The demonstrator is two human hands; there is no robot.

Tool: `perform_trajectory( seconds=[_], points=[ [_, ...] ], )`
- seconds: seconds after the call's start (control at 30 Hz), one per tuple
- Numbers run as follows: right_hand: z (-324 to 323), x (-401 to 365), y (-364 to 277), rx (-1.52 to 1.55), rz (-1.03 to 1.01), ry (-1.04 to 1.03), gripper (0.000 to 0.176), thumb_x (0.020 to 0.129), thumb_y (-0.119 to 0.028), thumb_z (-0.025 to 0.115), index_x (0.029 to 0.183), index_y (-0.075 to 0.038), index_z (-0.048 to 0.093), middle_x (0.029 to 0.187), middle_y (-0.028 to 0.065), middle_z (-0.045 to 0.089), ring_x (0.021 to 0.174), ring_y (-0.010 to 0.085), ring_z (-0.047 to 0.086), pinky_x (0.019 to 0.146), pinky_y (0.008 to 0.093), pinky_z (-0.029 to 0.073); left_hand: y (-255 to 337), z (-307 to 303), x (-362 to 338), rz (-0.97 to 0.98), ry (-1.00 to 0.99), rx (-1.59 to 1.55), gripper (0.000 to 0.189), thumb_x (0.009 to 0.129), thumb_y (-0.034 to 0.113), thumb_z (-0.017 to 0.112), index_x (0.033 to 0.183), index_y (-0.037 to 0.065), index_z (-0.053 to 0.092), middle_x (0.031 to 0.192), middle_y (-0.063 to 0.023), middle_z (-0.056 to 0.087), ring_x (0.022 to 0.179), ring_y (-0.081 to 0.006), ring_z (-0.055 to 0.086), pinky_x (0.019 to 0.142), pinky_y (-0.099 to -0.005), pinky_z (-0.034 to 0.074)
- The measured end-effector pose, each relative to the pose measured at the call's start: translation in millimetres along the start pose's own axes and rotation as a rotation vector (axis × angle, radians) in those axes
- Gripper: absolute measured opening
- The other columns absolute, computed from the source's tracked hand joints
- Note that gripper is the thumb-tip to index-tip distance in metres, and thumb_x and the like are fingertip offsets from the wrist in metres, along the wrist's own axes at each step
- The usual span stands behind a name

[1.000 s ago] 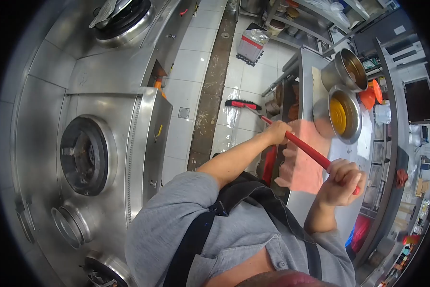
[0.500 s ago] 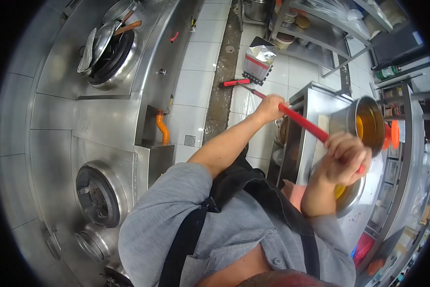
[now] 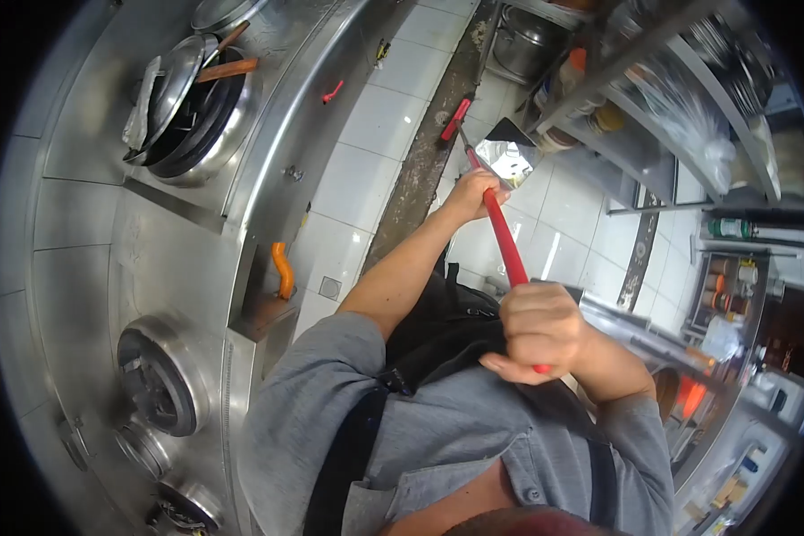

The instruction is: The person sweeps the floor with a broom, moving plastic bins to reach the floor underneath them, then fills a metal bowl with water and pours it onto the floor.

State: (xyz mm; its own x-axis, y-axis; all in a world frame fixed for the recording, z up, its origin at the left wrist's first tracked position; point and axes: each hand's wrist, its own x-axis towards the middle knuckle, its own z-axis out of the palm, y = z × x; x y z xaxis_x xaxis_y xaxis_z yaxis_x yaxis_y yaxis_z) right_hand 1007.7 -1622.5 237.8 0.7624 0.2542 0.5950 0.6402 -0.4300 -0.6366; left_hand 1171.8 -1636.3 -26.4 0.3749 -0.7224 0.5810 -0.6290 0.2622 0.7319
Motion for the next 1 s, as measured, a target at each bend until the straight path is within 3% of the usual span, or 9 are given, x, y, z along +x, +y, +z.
perform_trajectory(
  seconds=[0.2,0.4,0.6,0.7,0.77,0.83,0.87,0.93,1.0],
  points=[
    [-72.6,53.1,113.7,0.041,0.021,-0.122,0.042,0.069,-0.005,0.072,0.050,-0.010,0.034,0.049,0.0014,0.034,0.040,0.0186,0.038,0.038,0.0314,0.028,-83.4,8.9,89.5,-0.153,0.240,0.022,0.026,0.075,0.011,0.067,0.060,0.002,0.048,0.062,-0.0120,0.052,0.062,-0.0316,0.052,0.061,-0.0386,0.043],
    [-148.8,103.1,117.0,0.234,-0.071,-0.166,0.044,0.078,-0.010,0.068,0.048,-0.012,0.036,0.046,-0.0037,0.028,0.036,0.0122,0.036,0.036,0.0261,0.029,-56.7,5.5,147.1,-0.230,0.302,-0.060,0.028,0.077,0.012,0.064,0.059,0.003,0.046,0.064,-0.0138,0.050,0.068,-0.0339,0.050,0.063,-0.0418,0.040],
    [-140.6,111.4,189.9,0.176,-0.030,-0.175,0.045,0.071,-0.008,0.074,0.050,-0.011,0.034,0.050,-0.0004,0.031,0.039,0.0155,0.037,0.037,0.0282,0.027,-124.1,-6.8,172.2,-0.363,0.299,-0.065,0.027,0.080,0.012,0.061,0.060,0.002,0.045,0.065,-0.0141,0.049,0.068,-0.0344,0.049,0.062,-0.0430,0.038],
    [-152.9,133.7,200.0,0.134,-0.089,-0.185,0.044,0.070,-0.038,0.078,0.064,-0.003,0.051,0.061,0.0054,0.050,0.054,0.0228,0.055,0.055,0.0320,0.051,-134.3,-24.3,182.1,-0.266,0.337,-0.049,0.026,0.080,0.013,0.062,0.062,0.002,0.048,0.063,-0.0141,0.048,0.064,-0.0339,0.050,0.060,-0.0409,0.039],
    [-188.1,151.1,210.6,-0.164,0.005,-0.239,0.056,0.070,-0.051,0.070,0.093,0.000,0.059,0.091,0.0161,0.058,0.087,0.0351,0.060,0.075,0.0405,0.051,-148.2,-45.8,193.4,-0.434,0.448,-0.131,0.022,0.081,0.014,0.065,0.066,0.002,0.054,0.062,-0.0102,0.054,0.060,-0.0216,0.055,0.057,-0.0329,0.043],
    [-253.0,159.4,233.6,-0.628,0.080,-0.122,0.056,0.069,-0.048,0.072,0.102,-0.004,0.060,0.101,0.0122,0.061,0.095,0.0294,0.060,0.084,0.0380,0.047,-151.6,-89.9,210.2,-0.731,0.378,-0.076,0.023,0.082,0.019,0.065,0.068,0.002,0.057,0.062,-0.0078,0.057,0.061,-0.0163,0.055,0.058,-0.0319,0.044],
    [-283.3,164.4,241.7,-0.765,0.233,0.027,0.050,0.072,-0.039,0.073,0.107,-0.006,0.060,0.105,0.0121,0.061,0.097,0.0257,0.060,0.081,0.0366,0.048,-180.6,-106.3,204.0,-0.731,0.365,-0.094,0.024,0.083,0.024,0.065,0.071,0.004,0.061,0.062,-0.0062,0.058,0.059,-0.0136,0.054,0.057,-0.0299,0.045],
    [-361.8,160.1,259.0,-1.209,0.522,0.064,0.038,0.085,-0.018,0.060,0.120,-0.006,0.055,0.120,0.0068,0.058,0.110,0.0195,0.055,0.094,0.0308,0.042,-203.2,-144.5,191.9,-0.720,0.275,0.028,0.025,0.084,0.028,0.065,0.074,0.005,0.063,0.063,-0.0038,0.059,0.060,-0.0098,0.052,0.057,-0.0259,0.043],
    [-440.1,133.1,281.2,-1.665,0.580,-0.145,0.035,0.086,-0.013,0.055,0.121,-0.010,0.055,0.122,0.0081,0.056,0.109,0.0236,0.055,0.093,0.0312,0.043,-205.7,-167.1,172.0,-0.734,0.285,-0.070,0.024,0.084,0.027,0.064,0.076,0.005,0.064,0.063,-0.0017,0.057,0.061,-0.0089,0.051,0.056,-0.0259,0.042]
  ],
)
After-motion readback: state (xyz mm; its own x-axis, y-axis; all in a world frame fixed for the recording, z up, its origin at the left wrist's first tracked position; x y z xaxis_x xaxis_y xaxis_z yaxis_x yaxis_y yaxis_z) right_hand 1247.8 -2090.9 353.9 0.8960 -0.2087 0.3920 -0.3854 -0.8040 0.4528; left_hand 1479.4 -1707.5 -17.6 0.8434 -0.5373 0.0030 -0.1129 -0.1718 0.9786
